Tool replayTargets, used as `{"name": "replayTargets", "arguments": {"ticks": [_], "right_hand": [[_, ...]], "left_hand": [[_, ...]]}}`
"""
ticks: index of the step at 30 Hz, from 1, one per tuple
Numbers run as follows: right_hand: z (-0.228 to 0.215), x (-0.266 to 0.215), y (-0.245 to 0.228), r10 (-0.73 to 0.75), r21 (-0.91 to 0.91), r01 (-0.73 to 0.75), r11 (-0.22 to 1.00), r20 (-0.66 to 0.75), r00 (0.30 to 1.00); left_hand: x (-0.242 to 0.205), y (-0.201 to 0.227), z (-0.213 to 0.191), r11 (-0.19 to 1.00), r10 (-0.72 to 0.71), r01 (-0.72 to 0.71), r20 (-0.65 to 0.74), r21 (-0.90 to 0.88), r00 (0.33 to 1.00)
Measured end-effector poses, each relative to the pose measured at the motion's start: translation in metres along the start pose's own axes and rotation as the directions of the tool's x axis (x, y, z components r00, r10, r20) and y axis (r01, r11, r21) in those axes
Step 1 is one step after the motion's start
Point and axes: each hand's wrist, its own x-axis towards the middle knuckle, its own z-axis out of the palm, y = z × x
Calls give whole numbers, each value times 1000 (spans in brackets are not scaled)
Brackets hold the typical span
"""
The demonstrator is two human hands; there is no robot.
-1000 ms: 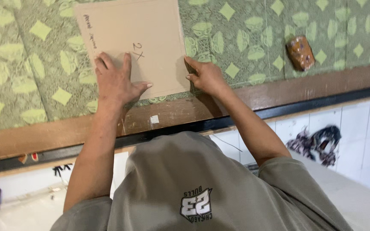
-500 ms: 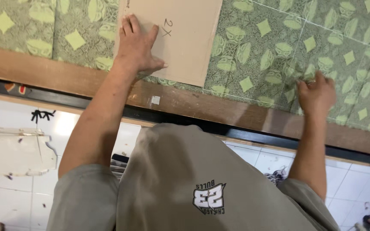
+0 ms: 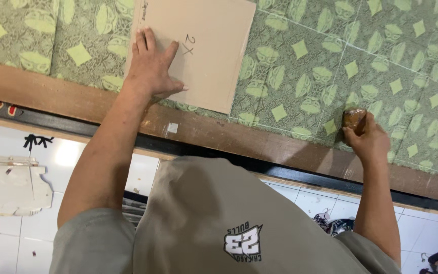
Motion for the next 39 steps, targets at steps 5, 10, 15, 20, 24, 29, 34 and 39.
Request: {"name": "replayTargets", "arguments": {"ticks": [5,10,15,20,24,29,34,39], "right_hand": [[1,-4,-6,-89,58,97,994,-124,988],[-34,-9,-65,-11,325,60,944,-151,989],[-76,4,-181,-146,498,142,855,-31,989],[-85,29,-332,-539,350,512,784,-23,842],[-76,36,-420,-605,234,605,761,-77,792],[-61,32,-447,-559,205,558,804,-58,827],[-57,26,-439,-482,212,544,812,-283,829],[-66,8,-450,-305,709,348,613,-194,932]], "left_hand": [[-3,3,-9,1000,-4,4,25,4,1000],[-12,6,-19,1000,6,-5,10,-26,1000],[-14,9,-29,998,-1,2,15,-56,1000],[-11,10,-31,998,-22,24,43,-55,999],[-15,8,-29,998,-14,16,22,-67,1000],[-17,3,-31,999,17,-17,-7,-28,1000],[-16,-13,-21,994,104,-104,-25,-25,994],[-11,-55,-3,947,313,-321,-192,-10,930]]}}
